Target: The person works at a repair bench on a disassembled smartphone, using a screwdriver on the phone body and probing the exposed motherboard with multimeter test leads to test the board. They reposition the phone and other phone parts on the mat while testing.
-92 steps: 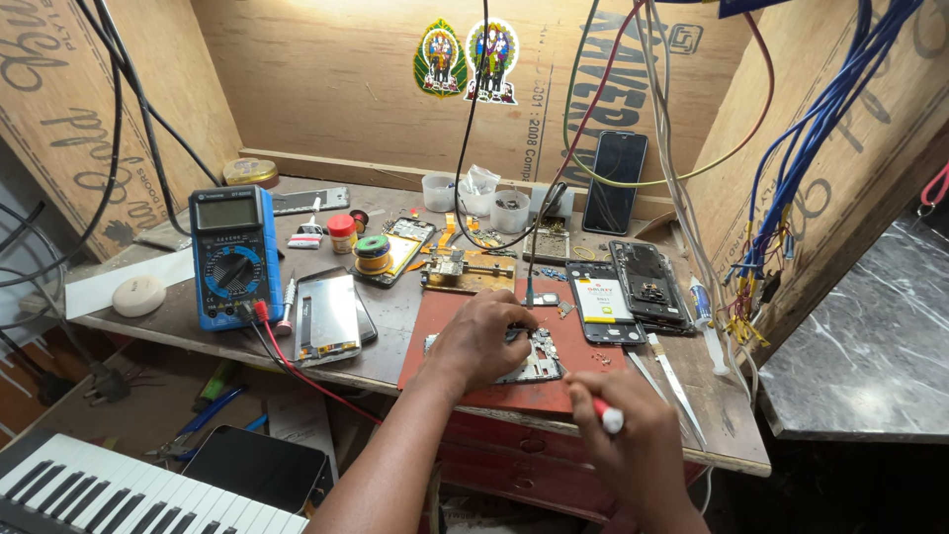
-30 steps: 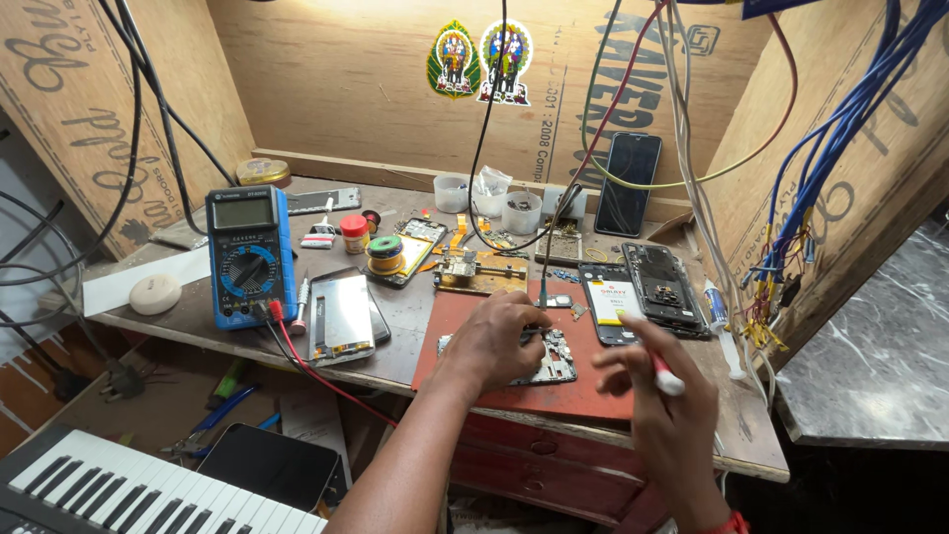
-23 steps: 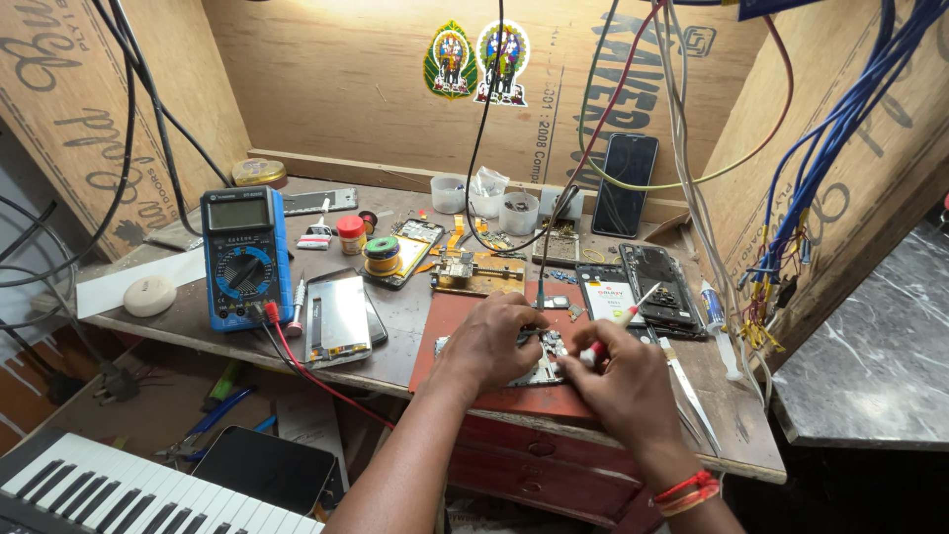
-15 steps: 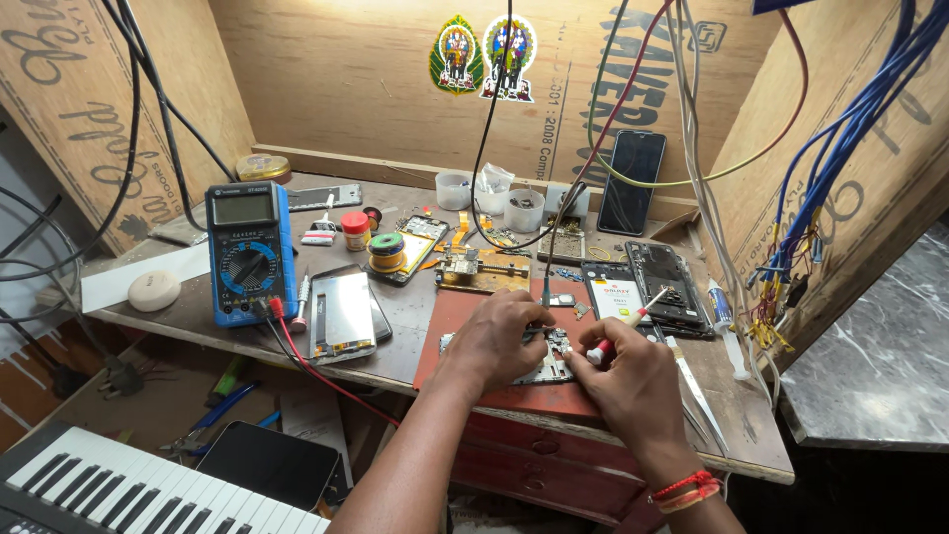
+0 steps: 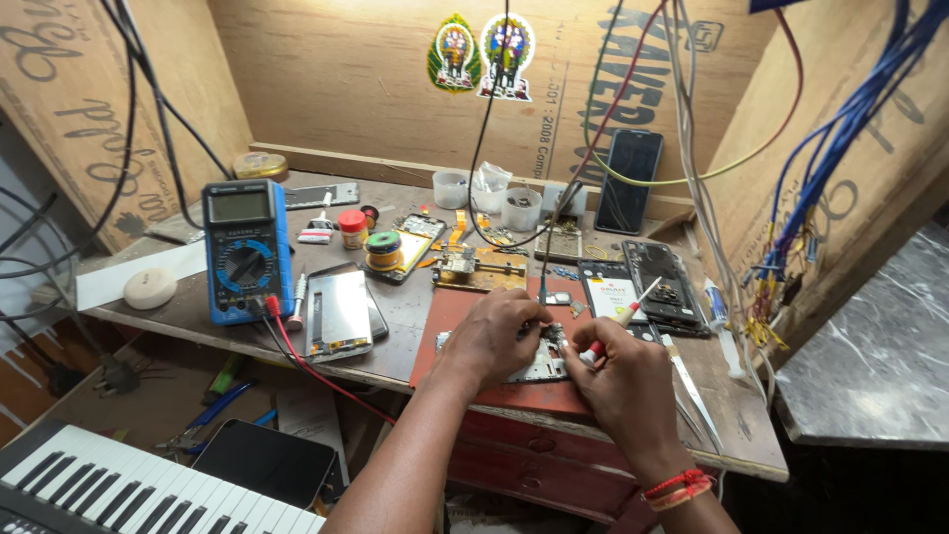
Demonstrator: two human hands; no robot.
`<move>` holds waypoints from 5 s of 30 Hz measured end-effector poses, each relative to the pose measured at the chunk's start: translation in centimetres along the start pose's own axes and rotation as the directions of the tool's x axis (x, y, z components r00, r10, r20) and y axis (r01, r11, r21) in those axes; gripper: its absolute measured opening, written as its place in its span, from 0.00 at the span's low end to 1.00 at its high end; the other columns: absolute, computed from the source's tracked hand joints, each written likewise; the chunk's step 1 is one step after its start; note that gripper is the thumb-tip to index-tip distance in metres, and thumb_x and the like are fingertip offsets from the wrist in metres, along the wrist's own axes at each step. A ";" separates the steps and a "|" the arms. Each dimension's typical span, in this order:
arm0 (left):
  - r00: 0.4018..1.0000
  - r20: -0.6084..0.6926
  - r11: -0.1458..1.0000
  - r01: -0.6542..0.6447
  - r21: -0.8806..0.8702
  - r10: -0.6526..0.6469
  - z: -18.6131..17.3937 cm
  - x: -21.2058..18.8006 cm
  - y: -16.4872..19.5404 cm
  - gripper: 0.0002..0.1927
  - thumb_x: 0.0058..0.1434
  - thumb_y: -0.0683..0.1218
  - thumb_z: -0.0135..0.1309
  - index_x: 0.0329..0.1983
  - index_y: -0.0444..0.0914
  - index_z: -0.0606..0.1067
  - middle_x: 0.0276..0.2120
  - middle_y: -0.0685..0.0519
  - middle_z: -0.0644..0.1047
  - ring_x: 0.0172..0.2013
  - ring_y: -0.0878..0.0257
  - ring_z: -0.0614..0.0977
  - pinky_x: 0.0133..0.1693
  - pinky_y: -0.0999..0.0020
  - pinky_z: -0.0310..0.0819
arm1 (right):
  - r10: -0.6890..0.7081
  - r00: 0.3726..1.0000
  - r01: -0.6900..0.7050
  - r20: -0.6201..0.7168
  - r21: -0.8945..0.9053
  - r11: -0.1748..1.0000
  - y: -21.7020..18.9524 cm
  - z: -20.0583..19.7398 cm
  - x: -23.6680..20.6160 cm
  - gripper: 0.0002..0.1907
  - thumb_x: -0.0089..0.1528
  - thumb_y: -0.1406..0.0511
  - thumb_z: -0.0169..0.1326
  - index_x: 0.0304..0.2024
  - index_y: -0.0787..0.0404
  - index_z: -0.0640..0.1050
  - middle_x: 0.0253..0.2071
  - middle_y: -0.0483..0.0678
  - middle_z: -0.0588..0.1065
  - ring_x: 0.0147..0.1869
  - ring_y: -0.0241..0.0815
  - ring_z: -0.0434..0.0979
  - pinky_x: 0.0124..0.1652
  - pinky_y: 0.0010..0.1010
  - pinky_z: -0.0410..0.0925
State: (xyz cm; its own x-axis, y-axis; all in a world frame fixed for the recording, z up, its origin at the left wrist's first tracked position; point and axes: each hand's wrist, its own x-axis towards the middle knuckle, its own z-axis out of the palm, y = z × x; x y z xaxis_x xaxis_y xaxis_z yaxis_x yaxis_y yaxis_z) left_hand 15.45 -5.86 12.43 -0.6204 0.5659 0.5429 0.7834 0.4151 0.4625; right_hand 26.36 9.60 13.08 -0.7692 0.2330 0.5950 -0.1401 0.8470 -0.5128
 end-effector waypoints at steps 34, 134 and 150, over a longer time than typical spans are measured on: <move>0.986 0.130 0.984 0.085 0.160 -0.106 0.5 0.1 0.7 0.10 0.57 0.48 0.54 0.42 0.47 0.74 0.41 0.53 0.74 0.51 0.54 0.75 0.52 0.57 0.65 | 0.126 0.990 -0.132 0.062 0.105 0.986 0.5 -0.4 0.1 0.10 0.52 0.64 0.67 0.32 0.61 0.80 0.19 0.47 0.77 0.21 0.36 0.76 0.26 0.32 0.69; 0.995 0.092 0.992 -0.035 0.123 0.024 -7.9 -6.6 -2.0 0.45 0.44 0.55 0.61 0.64 0.34 0.62 0.53 0.38 0.72 0.58 0.43 0.72 0.61 0.53 0.65 | -0.090 0.991 0.115 -0.097 0.294 0.949 -0.3 0.3 1.4 0.07 0.62 0.73 0.48 0.43 0.62 0.74 0.35 0.47 0.84 0.36 0.39 0.82 0.36 0.34 0.73; 0.997 0.074 0.990 0.007 0.140 -0.017 -9.7 -7.8 -2.4 0.45 0.45 0.57 0.60 0.65 0.34 0.62 0.53 0.39 0.73 0.57 0.46 0.75 0.61 0.55 0.69 | -0.014 0.999 0.008 0.048 0.133 0.991 -2.9 3.8 2.6 0.07 0.62 0.72 0.48 0.40 0.61 0.76 0.33 0.48 0.84 0.33 0.43 0.84 0.34 0.37 0.73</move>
State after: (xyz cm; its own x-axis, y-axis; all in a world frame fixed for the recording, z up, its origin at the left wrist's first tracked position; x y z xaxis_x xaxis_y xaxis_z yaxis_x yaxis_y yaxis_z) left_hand 18.03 -18.13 13.88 -0.6296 0.6098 0.4814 0.7765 0.5149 0.3633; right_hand 22.36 5.99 13.77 -0.7959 0.1977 0.5722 -0.2279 0.7778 -0.5857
